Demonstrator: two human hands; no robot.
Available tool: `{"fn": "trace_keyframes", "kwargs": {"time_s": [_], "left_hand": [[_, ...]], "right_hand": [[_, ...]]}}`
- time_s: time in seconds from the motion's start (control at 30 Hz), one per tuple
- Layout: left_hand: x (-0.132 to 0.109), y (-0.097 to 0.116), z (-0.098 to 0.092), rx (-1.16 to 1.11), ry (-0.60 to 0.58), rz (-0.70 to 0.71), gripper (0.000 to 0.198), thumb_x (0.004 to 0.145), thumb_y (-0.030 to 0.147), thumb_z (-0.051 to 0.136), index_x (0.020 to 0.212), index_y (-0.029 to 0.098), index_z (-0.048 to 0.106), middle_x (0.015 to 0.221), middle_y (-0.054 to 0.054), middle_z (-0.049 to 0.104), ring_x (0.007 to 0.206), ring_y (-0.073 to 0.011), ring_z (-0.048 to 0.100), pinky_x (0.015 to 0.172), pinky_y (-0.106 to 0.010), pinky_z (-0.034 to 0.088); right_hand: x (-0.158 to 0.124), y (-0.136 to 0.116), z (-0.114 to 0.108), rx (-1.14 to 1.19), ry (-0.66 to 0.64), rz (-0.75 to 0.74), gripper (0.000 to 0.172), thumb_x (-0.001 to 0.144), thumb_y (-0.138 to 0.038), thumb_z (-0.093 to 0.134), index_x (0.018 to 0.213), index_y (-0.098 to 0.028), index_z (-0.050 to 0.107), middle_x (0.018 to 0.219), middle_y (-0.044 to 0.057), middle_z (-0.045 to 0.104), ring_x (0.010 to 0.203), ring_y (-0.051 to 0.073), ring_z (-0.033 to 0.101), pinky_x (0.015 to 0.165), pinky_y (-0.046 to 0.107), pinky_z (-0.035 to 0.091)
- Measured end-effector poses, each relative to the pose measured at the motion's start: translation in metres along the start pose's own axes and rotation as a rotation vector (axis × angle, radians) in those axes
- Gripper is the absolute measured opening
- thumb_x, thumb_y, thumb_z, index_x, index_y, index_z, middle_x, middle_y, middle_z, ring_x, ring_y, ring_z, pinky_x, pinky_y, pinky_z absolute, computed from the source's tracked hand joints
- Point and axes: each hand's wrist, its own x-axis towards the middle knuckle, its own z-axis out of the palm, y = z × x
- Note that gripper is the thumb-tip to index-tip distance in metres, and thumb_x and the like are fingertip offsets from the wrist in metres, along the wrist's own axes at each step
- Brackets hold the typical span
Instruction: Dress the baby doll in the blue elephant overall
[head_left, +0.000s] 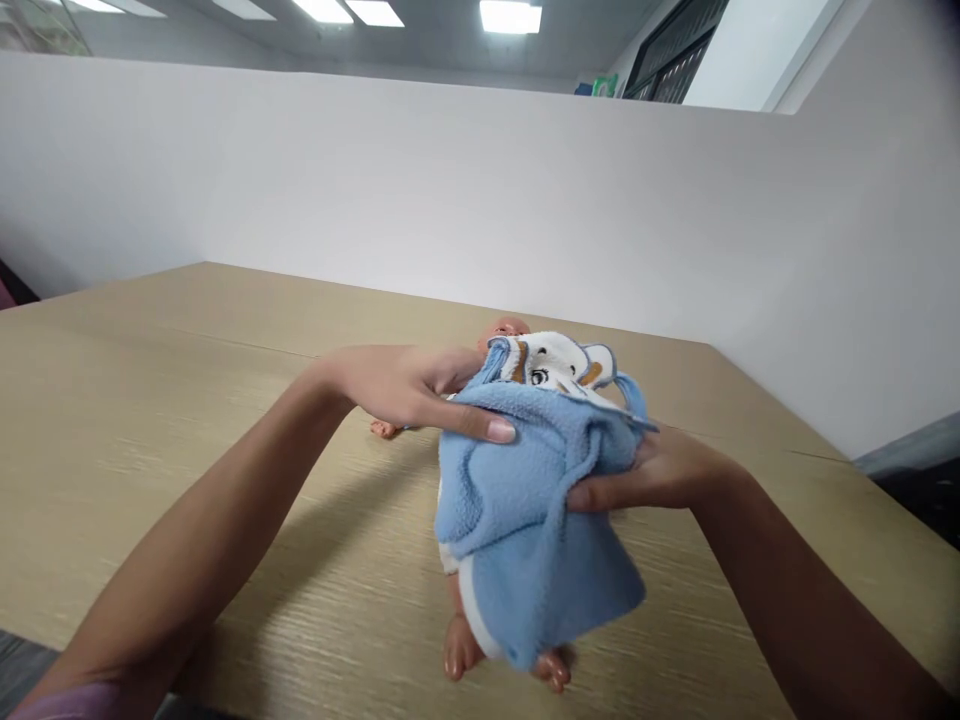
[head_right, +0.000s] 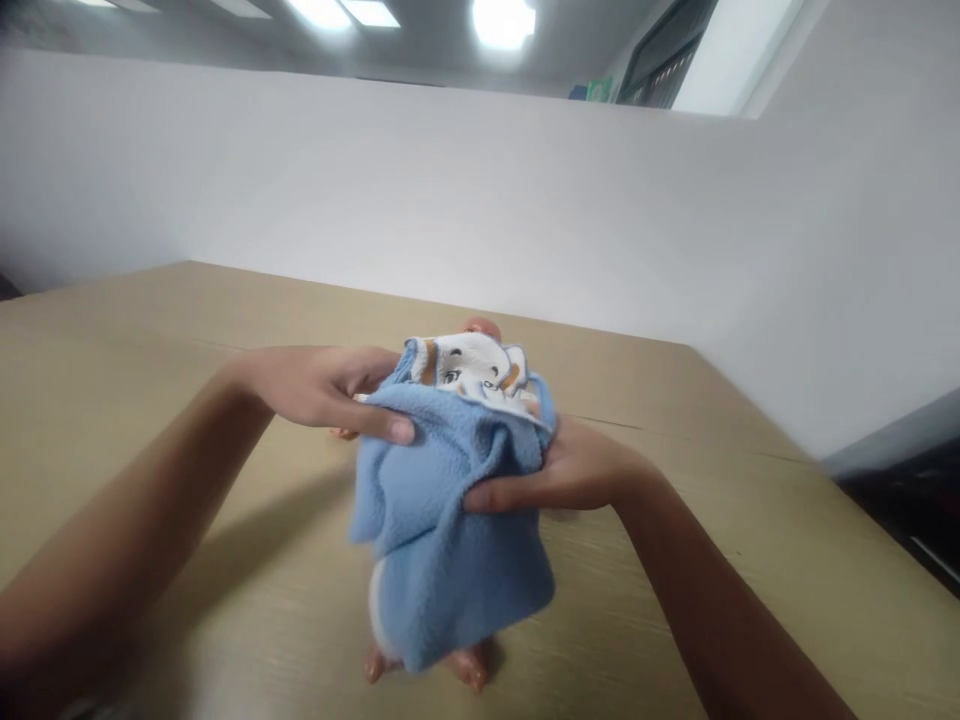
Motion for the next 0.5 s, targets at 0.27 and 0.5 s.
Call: {"fn": "trace_keyframes", "kwargs": {"time_s": [0.27,0.5], "left_hand": [[-0.001,0.010,-0.001,0.045,-0.029,0.089,0.037,0.087,0.050,0.091,0.105,0.021,0.077,0.079,-0.004,0.075,0.061,-0.0178,0.066,0.054,-0.028,0.058],[-0.005,0.009,0.004,-0.129,0.064,-0.035,0.027,0.106,0.048,0.068,0.117,0.023,0.064,0.073,0.001,0.068,0.044,-0.0104,0.056,0.043,-0.021,0.048]], "right_hand": [[0.005,0.007,0.015,0.349,0.173,-0.116,0.077,0.083,-0.060,0.089,0.147,-0.025,0.065,0.146,0.012,0.071,0.146,0.037,0.061,0.121,0.049,0.053],[-0.002,-0.008,0.005,0.073,-0.236,0.018,0.057,0.077,-0.054,0.094,0.119,-0.017,0.081,0.113,0.009,0.082,0.126,0.036,0.073,0.117,0.044,0.056]]}}
